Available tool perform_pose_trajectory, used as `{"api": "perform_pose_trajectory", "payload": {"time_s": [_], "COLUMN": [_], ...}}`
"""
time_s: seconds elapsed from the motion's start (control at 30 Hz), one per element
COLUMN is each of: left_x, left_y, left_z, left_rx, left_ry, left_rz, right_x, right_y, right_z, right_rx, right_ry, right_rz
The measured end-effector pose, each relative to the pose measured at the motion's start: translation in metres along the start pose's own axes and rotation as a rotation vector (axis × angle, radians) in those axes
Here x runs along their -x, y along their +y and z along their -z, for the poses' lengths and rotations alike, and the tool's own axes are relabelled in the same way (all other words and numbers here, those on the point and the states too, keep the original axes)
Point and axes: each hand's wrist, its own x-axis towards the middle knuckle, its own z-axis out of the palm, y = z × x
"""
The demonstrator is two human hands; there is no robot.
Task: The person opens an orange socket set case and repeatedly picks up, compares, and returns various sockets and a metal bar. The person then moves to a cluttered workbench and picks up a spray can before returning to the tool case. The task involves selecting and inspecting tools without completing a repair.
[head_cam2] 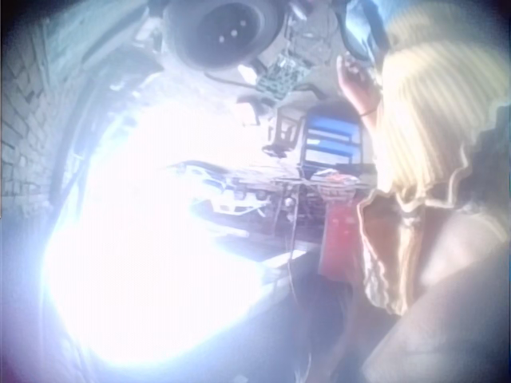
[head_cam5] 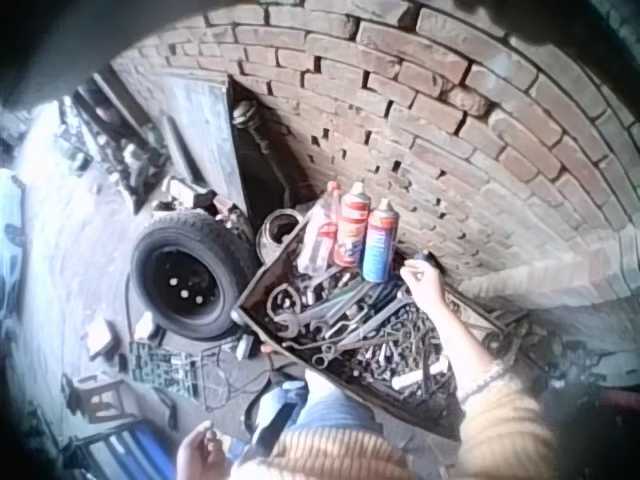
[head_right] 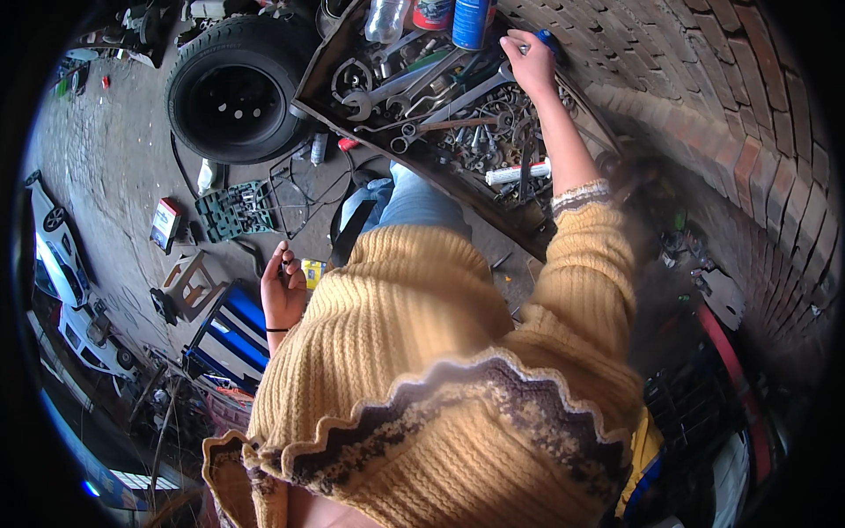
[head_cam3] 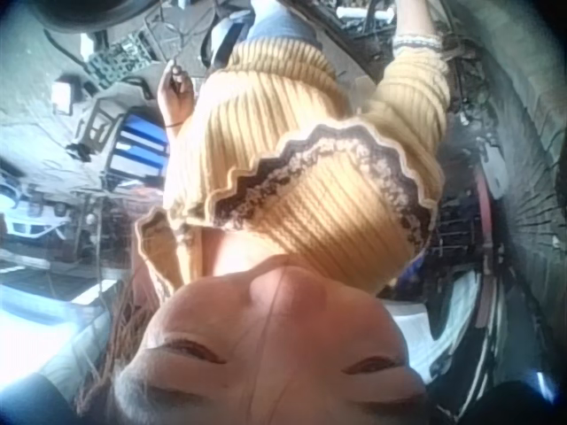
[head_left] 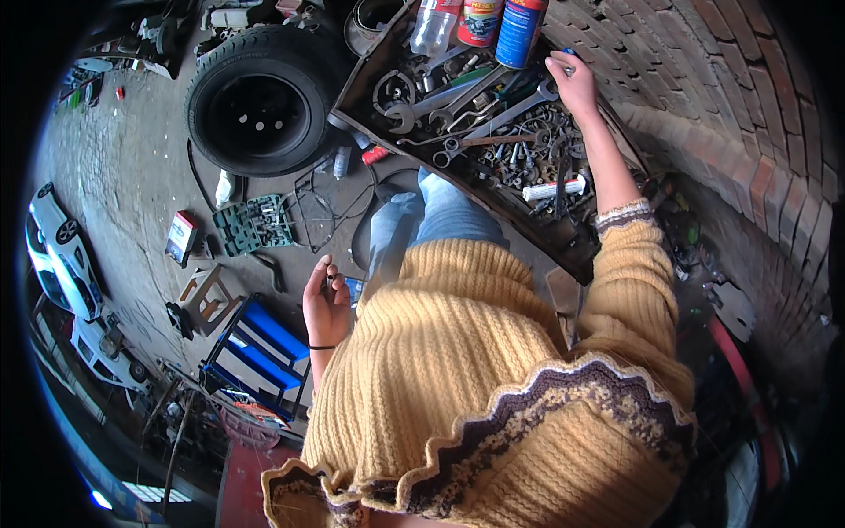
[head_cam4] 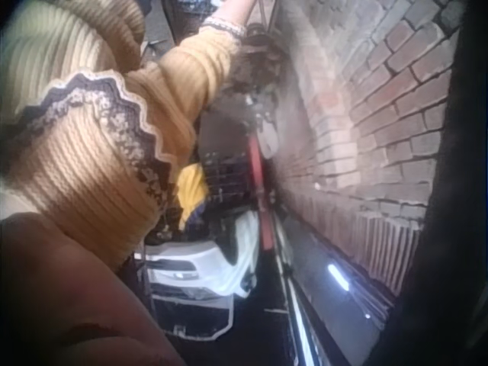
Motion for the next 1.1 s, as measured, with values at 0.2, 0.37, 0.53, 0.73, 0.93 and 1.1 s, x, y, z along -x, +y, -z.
{"api": "perform_pose_trajectory", "payload": {"time_s": [0.2,0.37,0.53,0.73,0.93,1.1], "left_x": [-0.007,-0.013,-0.014,-0.009,0.004,0.019], "left_y": [0.004,0.005,0.005,0.005,0.004,0.002], "left_z": [-0.011,-0.024,-0.032,-0.029,0.0,0.058], "left_rx": [-0.049,-0.11,-0.157,-0.142,-0.105,0.021], "left_ry": [-0.025,-0.027,-0.023,-0.022,0.003,-0.03], "left_rz": [0.022,0.049,0.06,0.082,0.046,-0.036], "right_x": [0.092,0.151,0.187,0.179,0.163,0.174], "right_y": [0.014,0.026,0.023,0.021,0.002,-0.025], "right_z": [0.067,0.097,0.104,0.116,0.109,0.073], "right_rx": [-0.115,-0.05,0.081,0.107,0.033,-0.012], "right_ry": [-0.125,-0.097,-0.198,-0.039,0.07,0.056], "right_rz": [-0.254,-0.367,-0.422,-0.523,-0.58,-0.477]}}
